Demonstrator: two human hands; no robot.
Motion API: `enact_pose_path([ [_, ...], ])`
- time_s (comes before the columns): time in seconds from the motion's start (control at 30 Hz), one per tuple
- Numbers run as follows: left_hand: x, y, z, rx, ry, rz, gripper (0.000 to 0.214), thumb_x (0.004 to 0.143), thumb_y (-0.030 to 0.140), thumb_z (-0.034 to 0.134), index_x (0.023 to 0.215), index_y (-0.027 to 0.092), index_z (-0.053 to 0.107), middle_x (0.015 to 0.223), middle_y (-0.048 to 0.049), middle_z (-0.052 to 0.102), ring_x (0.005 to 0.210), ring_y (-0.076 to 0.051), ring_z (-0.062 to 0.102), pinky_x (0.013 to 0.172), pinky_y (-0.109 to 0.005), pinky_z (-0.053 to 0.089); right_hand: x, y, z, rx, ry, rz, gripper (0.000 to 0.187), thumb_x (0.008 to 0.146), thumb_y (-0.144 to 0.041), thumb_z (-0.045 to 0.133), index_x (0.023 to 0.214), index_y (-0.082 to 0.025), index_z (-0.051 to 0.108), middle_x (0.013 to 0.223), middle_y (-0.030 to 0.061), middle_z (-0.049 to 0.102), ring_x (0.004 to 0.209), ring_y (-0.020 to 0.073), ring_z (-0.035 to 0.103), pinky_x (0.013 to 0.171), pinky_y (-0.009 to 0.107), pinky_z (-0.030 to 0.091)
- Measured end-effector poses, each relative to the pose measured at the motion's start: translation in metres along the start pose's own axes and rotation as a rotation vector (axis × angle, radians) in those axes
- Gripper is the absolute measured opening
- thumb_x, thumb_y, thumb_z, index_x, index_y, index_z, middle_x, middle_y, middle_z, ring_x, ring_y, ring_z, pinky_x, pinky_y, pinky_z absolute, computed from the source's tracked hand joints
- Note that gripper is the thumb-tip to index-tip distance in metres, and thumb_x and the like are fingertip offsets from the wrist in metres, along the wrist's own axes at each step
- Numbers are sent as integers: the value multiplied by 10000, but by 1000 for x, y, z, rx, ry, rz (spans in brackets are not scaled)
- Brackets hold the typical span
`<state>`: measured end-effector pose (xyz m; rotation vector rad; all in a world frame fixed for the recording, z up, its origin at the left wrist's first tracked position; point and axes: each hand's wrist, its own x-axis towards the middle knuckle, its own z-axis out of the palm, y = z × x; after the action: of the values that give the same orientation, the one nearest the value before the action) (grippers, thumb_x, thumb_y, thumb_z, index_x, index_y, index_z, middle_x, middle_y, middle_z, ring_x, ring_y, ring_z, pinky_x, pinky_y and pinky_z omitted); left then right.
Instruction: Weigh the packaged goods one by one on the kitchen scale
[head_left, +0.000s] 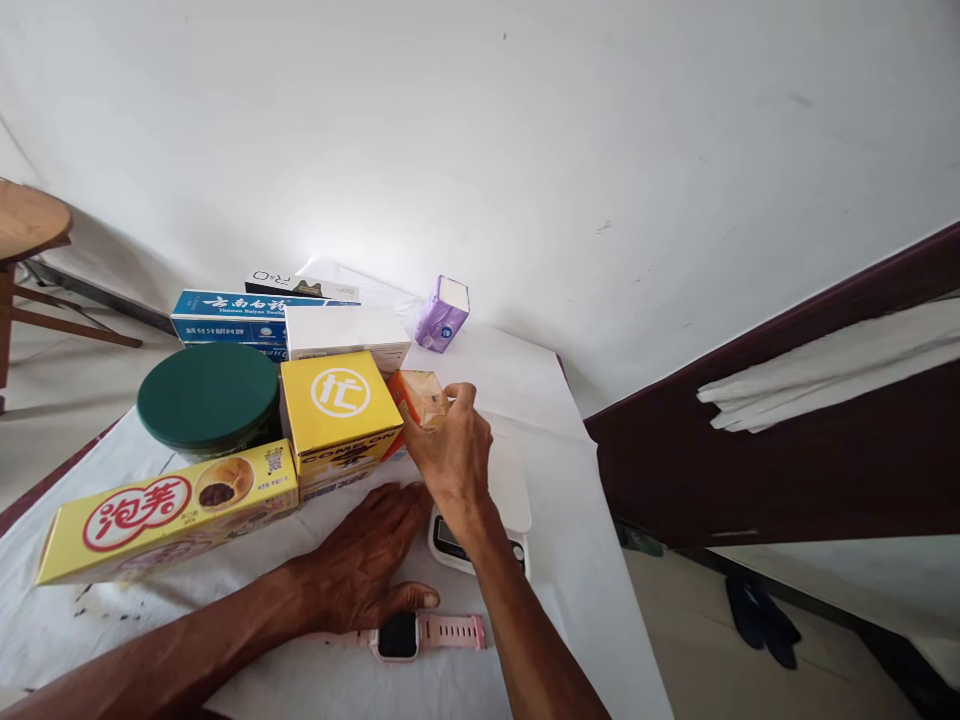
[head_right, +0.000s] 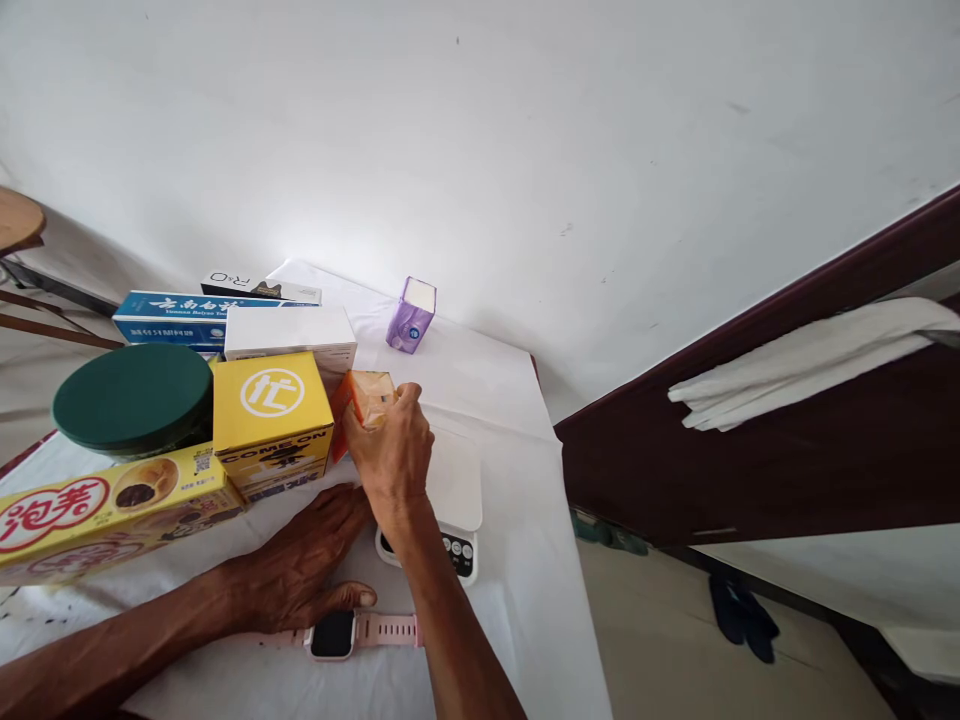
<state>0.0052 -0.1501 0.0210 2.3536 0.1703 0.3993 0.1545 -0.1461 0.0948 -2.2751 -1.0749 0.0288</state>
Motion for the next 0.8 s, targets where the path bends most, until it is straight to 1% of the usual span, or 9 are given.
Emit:
enact_pose_path([
  [0.17,3,-2,-1,-74,-16,42,830,982,651,478,1628,246,151,1538,-168,464,1371,-382,482,1197,-581,342,-10,-3,0,24,-93,-120,422,826,-457,634,1108,-183,480,1058,164,702,967,351,693,768,416,519],
  [0.27,-1,-7,5,-58,-74,-2,917,975,665,489,1649,218,57,1615,-216,366,1470,-421,379,1210,-627,299,-5,4,-18,161,-246,-186,394,870,-491,605,1118,-190,551,1114,135,699,1017,312,681,860,435,531],
  [0.33,-5,-11,10,-43,-109,-31,971,976,663,493,1653,226,-48,1673,-226,254,1525,-439,283,1218,-644,277,8,11,-32,315,-354,-173,391,919,-541,554,1121,-211,604,1141,102,706,997,273,691,839,402,551],
  [0.37,-6,-12,12,-40,-121,-43,989,979,657,496,1649,242,-102,1693,-217,202,1540,-442,246,1222,-645,272,18,15,-37,366,-361,-150,416,932,-579,535,1121,-219,625,1153,93,708,986,262,695,816,389,559],
  [0.43,-8,-12,13,-41,-135,-53,1010,985,642,501,1630,281,-187,1713,-186,137,1550,-436,219,1223,-636,286,45,22,-40,357,-255,-98,500,906,-656,545,1110,-210,643,1155,106,708,984,274,695,819,410,564],
  [0.5,-7,-11,11,-43,-135,-51,1020,985,642,499,1618,293,-221,1718,-167,122,1552,-426,224,1226,-622,296,82,28,-32,241,-88,-73,576,826,-674,634,1122,-180,624,1164,146,696,1049,315,674,930,482,531],
  [0.6,-3,-13,11,-56,-99,-29,1030,974,677,480,1628,261,-198,1714,-171,138,1550,-417,237,1244,-611,263,143,32,-3,147,77,54,823,653,-560,809,1286,-122,519,1372,247,575,1291,384,553,1077,518,441],
  [0.7,3,-22,23,-63,-77,-9,978,993,671,428,1633,251,-181,1713,-163,158,1550,-400,250,1251,-598,245,192,29,30,147,122,134,985,615,-559,830,1366,-64,428,1452,332,463,1367,445,472,1097,540,408],
  [0.8,6,-35,38,-50,-91,-5,819,1070,526,326,1616,277,-230,1709,-152,180,1547,-371,275,1241,-574,284,217,23,57,147,133,187,940,620,-555,814,1327,-58,442,1354,331,540,1270,456,539,1033,549,442],
])
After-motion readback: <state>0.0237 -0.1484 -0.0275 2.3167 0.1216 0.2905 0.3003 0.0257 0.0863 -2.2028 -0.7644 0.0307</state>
